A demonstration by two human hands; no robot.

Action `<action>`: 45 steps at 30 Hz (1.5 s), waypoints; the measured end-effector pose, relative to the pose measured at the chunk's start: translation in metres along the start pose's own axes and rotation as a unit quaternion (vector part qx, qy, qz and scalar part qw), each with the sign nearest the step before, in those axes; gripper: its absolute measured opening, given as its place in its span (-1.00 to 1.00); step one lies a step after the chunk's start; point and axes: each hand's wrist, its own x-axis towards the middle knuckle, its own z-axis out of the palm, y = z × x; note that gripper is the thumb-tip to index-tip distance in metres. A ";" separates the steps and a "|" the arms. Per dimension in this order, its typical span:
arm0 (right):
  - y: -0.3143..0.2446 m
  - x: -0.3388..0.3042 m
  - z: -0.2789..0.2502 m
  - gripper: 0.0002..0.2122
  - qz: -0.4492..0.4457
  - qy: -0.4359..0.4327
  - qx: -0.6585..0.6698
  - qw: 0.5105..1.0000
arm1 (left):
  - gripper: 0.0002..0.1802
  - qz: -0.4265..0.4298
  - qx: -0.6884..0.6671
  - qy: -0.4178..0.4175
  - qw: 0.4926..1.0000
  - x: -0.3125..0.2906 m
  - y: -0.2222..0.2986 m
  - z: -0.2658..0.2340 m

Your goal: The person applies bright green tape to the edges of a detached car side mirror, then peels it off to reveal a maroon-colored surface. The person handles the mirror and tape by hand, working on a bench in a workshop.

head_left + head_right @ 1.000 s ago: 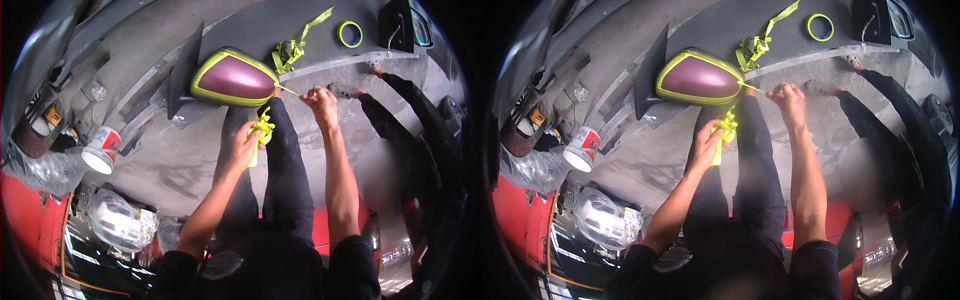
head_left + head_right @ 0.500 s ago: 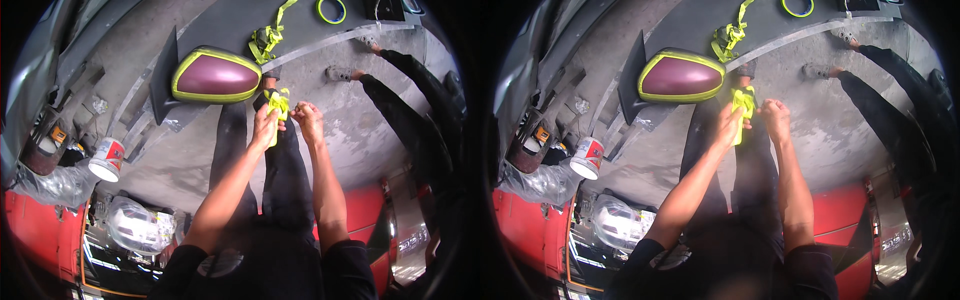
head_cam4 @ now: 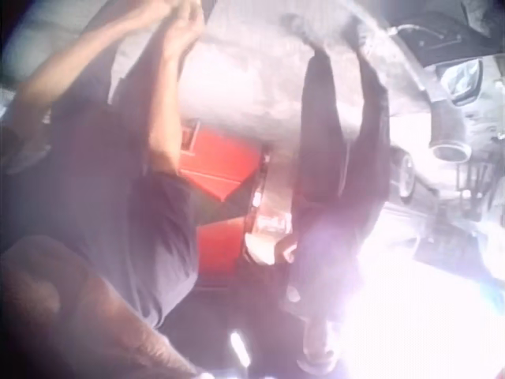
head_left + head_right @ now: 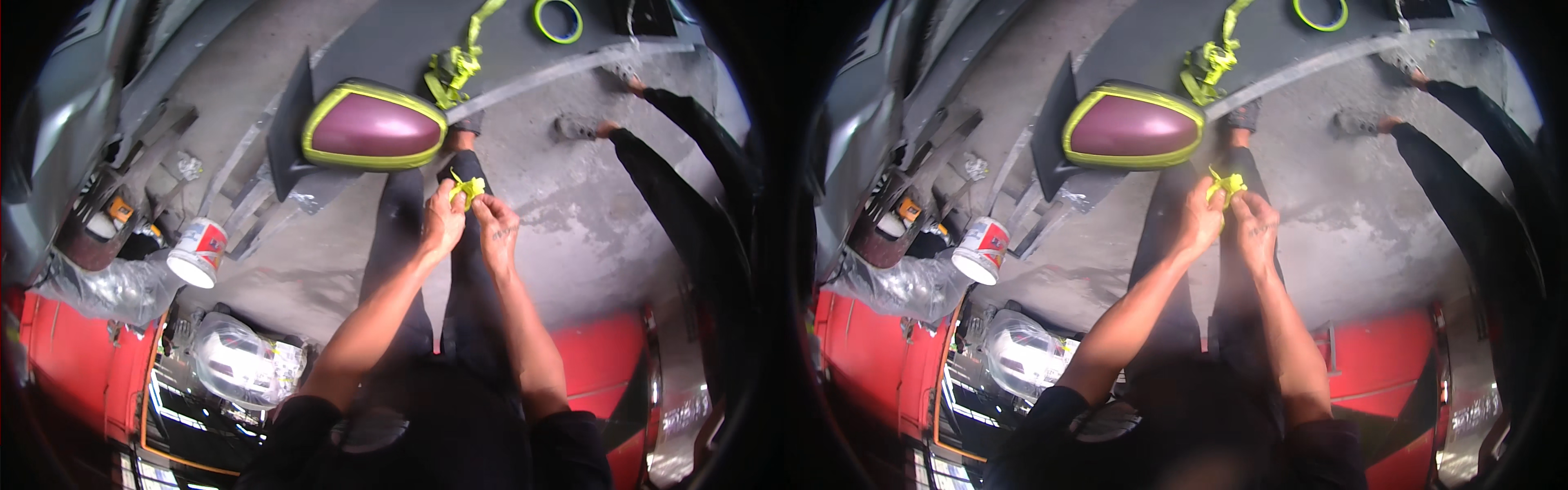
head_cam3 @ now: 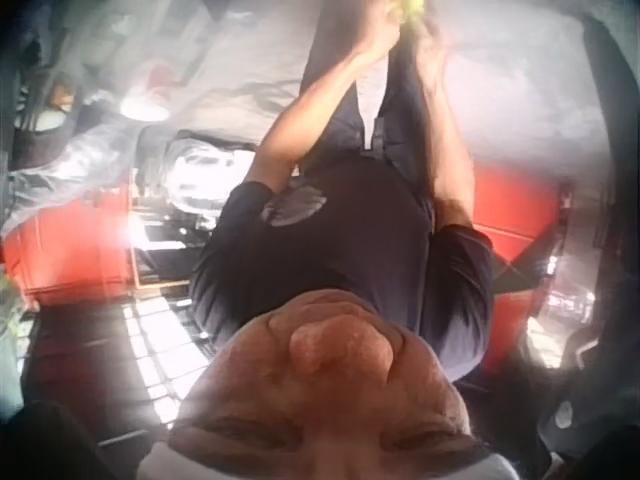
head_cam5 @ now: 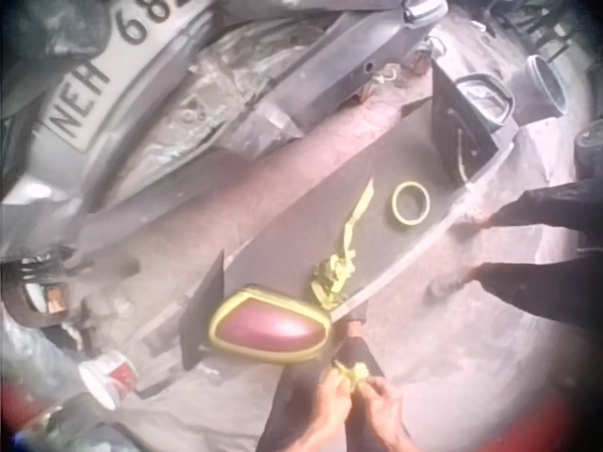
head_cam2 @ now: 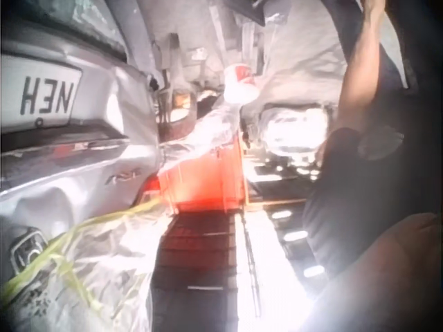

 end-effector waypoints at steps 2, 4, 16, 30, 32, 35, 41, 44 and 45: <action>-0.021 -0.030 0.021 -0.57 -0.108 -0.006 -0.026 0.994 | -0.81 -0.032 -0.136 0.003 0.990 0.010 -0.026 0.000; -0.025 -0.042 0.025 -0.46 -0.249 -0.021 -0.133 0.959 | -0.79 -0.110 -0.366 -0.028 0.924 0.006 -0.023 -0.007; -0.018 -0.004 -0.003 -0.81 -0.142 -0.057 -0.101 0.983 | -0.42 -0.182 -0.594 -0.224 0.751 -0.062 -0.002 -0.029; 0.046 0.068 -0.044 -0.71 -0.201 0.026 0.044 0.978 | -0.50 0.171 -0.071 -0.103 0.977 -0.168 0.044 -0.072; -0.024 0.052 -0.052 -0.72 -0.174 -0.034 0.054 0.983 | -0.60 0.139 -0.140 -0.109 0.974 -0.188 0.048 -0.083; -0.060 0.023 -0.045 -0.70 -0.152 -0.087 -0.044 0.984 | -0.39 0.211 -0.057 0.073 0.973 -0.134 0.034 -0.073; -0.083 -0.047 0.005 -0.64 -0.165 -0.139 -0.112 0.970 | -0.64 0.211 -0.263 0.028 0.941 -0.035 0.023 -0.024; -0.087 -0.056 0.003 -0.56 -0.332 -0.119 -0.233 0.906 | -0.62 0.148 -0.348 0.080 0.922 -0.025 0.045 -0.014; -0.091 -0.060 0.002 -0.55 -0.318 -0.113 -0.237 0.911 | -0.64 0.128 -0.375 0.071 0.915 -0.024 0.049 -0.013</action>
